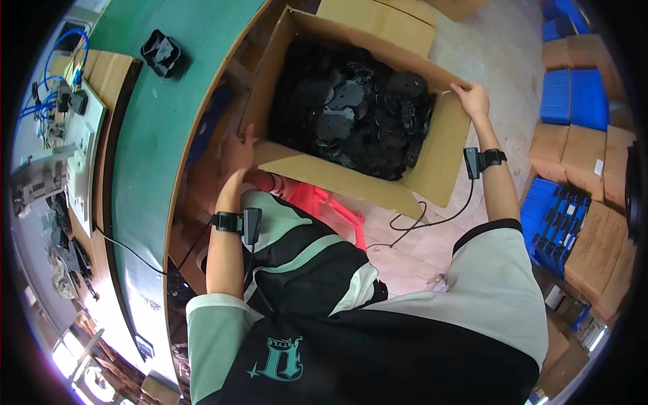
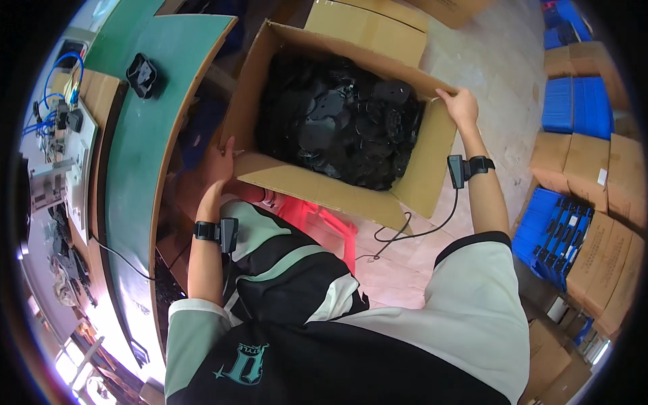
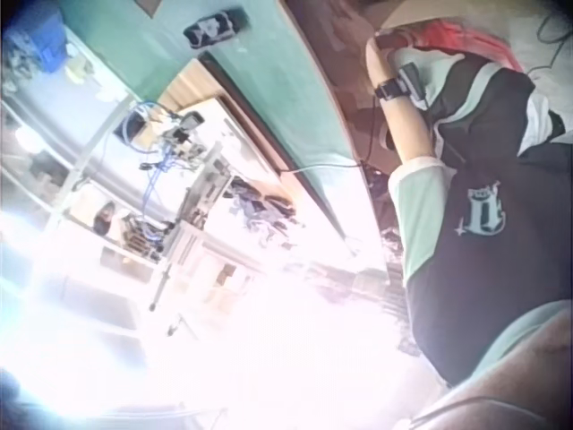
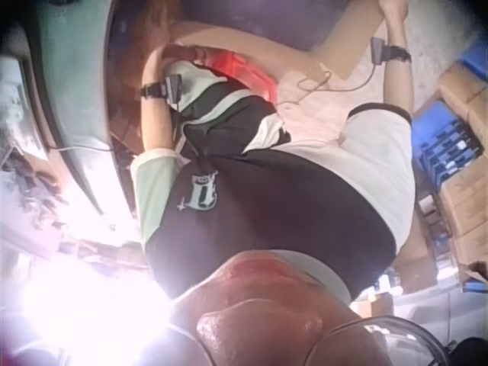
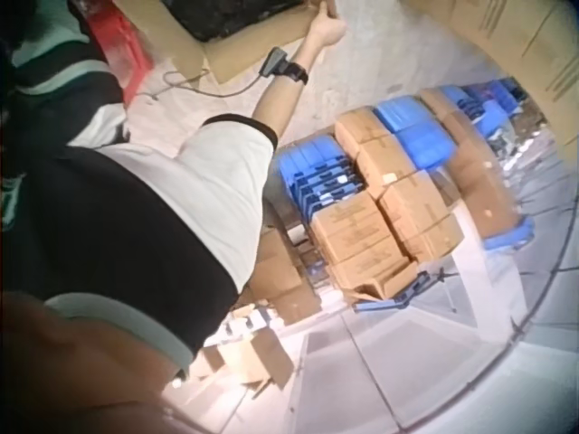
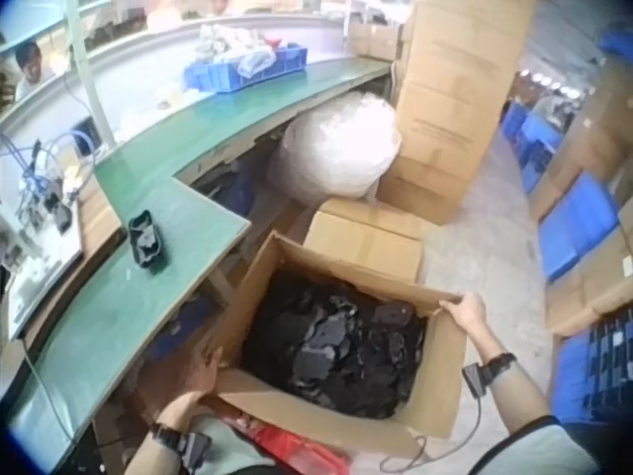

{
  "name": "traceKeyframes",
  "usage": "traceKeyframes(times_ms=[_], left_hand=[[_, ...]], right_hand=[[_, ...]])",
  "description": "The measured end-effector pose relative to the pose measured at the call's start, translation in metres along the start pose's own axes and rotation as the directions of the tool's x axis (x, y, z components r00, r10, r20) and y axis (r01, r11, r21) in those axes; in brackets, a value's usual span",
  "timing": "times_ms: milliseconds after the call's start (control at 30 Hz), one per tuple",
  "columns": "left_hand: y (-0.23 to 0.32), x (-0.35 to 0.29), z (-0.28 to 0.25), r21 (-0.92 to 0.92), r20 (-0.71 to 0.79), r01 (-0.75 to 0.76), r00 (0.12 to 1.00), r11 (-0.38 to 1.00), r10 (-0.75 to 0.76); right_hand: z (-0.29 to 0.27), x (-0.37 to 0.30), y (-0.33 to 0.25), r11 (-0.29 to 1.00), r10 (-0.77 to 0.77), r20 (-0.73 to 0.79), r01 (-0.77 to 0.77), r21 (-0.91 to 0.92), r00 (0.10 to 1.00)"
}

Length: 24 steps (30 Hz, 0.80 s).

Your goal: Assembling plastic housings for electronic devices and using a pneumatic press machine to join parts.

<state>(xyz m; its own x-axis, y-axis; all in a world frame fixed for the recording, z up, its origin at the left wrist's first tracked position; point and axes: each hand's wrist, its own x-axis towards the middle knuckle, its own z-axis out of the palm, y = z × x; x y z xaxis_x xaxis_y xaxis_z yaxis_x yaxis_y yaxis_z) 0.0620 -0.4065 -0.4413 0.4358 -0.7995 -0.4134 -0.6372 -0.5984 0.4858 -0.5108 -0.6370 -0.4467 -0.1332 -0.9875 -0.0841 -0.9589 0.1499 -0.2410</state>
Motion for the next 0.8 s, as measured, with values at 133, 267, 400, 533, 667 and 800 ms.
traceKeyframes(times_ms=[133, 267, 400, 533, 667, 800], left_hand=[[-0.007, 0.019, 0.002, 0.131, -0.059, 0.057, 0.997, 0.990, -0.049], [0.047, 0.046, 0.002, 0.067, 0.025, -0.019, 1.000, 0.998, 0.018], [0.053, 0.029, 0.006, 0.036, 0.044, 0.053, 0.998, 0.998, -0.055], [-0.035, -0.007, 0.016, 0.090, -0.197, -0.015, 0.980, 0.996, 0.032], [-0.014, 0.013, 0.004, 0.206, -0.210, -0.008, 0.976, 0.979, 0.052], [0.064, 0.065, -0.016, -0.035, -0.035, -0.060, 0.998, 0.998, 0.059]], right_hand=[[-0.001, 0.015, -0.011, 0.997, -0.043, -0.009, 0.044, 0.067, 0.999], [-0.009, 0.074, 0.024, 0.993, -0.098, 0.021, 0.099, -0.065, 0.995], [-0.012, 0.091, 0.020, 0.977, -0.100, 0.018, 0.101, -0.189, 0.995], [0.013, 0.037, 0.004, 0.988, -0.104, -0.030, 0.100, -0.115, 0.994], [0.012, 0.007, 0.008, 0.987, -0.159, -0.107, 0.161, 0.008, 0.981], [0.003, 0.069, 0.038, 0.990, -0.060, -0.093, 0.048, -0.134, 0.994]])
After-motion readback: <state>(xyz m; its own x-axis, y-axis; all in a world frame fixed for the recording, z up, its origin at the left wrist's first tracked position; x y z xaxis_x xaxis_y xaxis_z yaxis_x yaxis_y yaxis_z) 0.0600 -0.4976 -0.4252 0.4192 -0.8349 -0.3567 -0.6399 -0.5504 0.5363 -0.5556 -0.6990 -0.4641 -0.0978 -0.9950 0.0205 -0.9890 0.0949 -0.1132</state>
